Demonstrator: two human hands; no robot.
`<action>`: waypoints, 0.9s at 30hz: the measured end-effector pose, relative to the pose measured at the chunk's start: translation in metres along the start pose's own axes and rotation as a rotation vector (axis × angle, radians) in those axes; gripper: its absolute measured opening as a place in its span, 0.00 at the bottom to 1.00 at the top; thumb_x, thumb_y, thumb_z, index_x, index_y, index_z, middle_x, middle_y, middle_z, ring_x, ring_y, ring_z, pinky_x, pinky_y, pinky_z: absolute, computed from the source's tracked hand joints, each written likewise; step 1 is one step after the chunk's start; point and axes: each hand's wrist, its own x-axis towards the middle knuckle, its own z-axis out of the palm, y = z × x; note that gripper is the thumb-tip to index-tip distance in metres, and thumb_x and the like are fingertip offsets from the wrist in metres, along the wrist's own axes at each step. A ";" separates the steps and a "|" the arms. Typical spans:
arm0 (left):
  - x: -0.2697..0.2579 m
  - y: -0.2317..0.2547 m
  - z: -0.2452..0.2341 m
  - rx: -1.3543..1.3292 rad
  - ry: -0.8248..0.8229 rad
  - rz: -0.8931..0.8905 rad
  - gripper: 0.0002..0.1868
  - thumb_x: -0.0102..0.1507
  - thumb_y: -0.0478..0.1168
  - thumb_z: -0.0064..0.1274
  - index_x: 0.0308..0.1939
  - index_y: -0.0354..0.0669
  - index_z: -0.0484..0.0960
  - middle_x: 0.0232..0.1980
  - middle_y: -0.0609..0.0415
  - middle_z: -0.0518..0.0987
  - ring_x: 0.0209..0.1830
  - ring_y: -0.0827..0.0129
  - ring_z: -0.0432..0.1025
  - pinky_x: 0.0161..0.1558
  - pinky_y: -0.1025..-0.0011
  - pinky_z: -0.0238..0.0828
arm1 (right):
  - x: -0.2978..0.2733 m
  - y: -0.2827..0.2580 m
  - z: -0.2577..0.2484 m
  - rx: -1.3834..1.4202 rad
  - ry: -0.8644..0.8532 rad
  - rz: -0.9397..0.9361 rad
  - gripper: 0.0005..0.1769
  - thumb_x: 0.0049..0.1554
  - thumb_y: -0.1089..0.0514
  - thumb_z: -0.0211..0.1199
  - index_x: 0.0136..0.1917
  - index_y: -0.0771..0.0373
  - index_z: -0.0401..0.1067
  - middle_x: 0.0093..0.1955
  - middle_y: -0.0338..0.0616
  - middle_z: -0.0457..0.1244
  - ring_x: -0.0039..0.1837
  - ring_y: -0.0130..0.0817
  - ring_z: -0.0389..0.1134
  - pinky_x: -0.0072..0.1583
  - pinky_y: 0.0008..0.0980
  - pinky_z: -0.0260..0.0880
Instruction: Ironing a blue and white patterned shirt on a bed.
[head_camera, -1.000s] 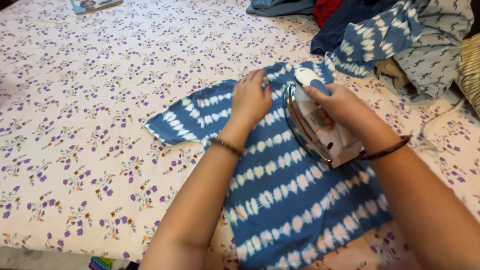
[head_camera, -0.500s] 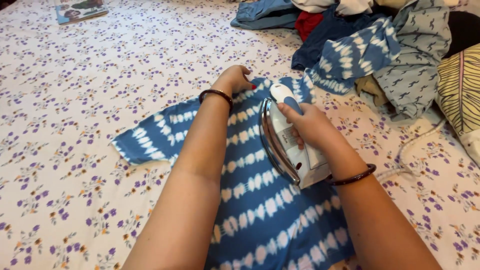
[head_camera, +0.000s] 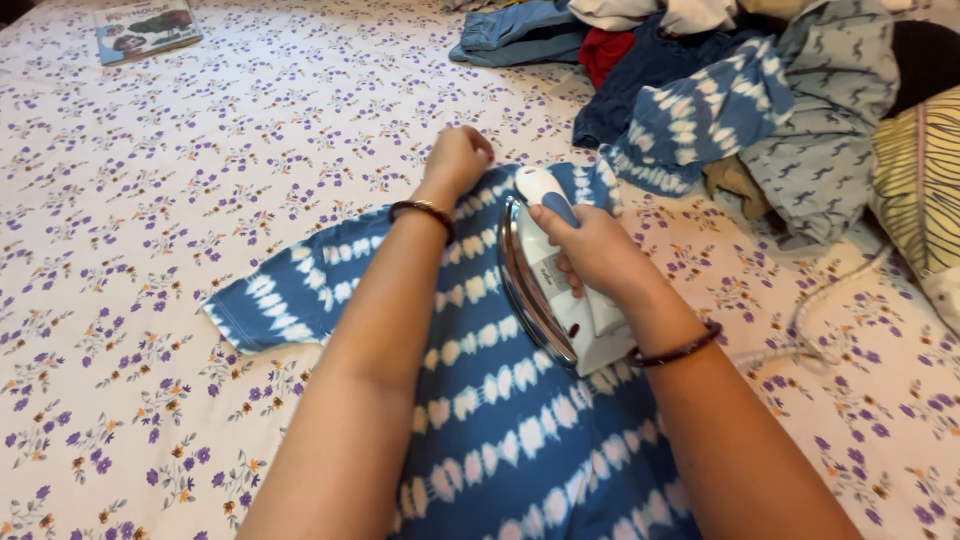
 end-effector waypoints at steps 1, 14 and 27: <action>-0.009 0.017 -0.010 -0.002 -0.003 0.005 0.04 0.55 0.40 0.62 0.32 0.47 0.89 0.35 0.46 0.85 0.38 0.55 0.80 0.45 0.62 0.76 | 0.002 0.002 0.002 0.001 0.006 0.001 0.31 0.57 0.35 0.61 0.48 0.69 0.67 0.27 0.39 0.57 0.23 0.29 0.57 0.26 0.33 0.59; -0.163 0.200 -0.040 -0.108 0.024 -0.353 0.57 0.51 0.62 0.63 0.69 0.29 0.51 0.52 0.27 0.78 0.52 0.40 0.77 0.52 0.55 0.76 | 0.100 0.077 -0.092 0.076 0.170 0.016 0.21 0.62 0.44 0.55 0.45 0.67 0.73 0.42 0.51 0.69 0.37 0.36 0.71 0.41 0.35 0.73; -0.162 0.182 0.004 -0.381 -0.032 -0.368 0.65 0.57 0.40 0.54 0.75 0.36 0.12 0.54 0.26 0.78 0.50 0.41 0.79 0.54 0.61 0.75 | 0.152 0.132 -0.088 -0.024 0.194 0.095 0.31 0.54 0.37 0.73 0.41 0.70 0.74 0.36 0.43 0.64 0.37 0.31 0.62 0.40 0.29 0.61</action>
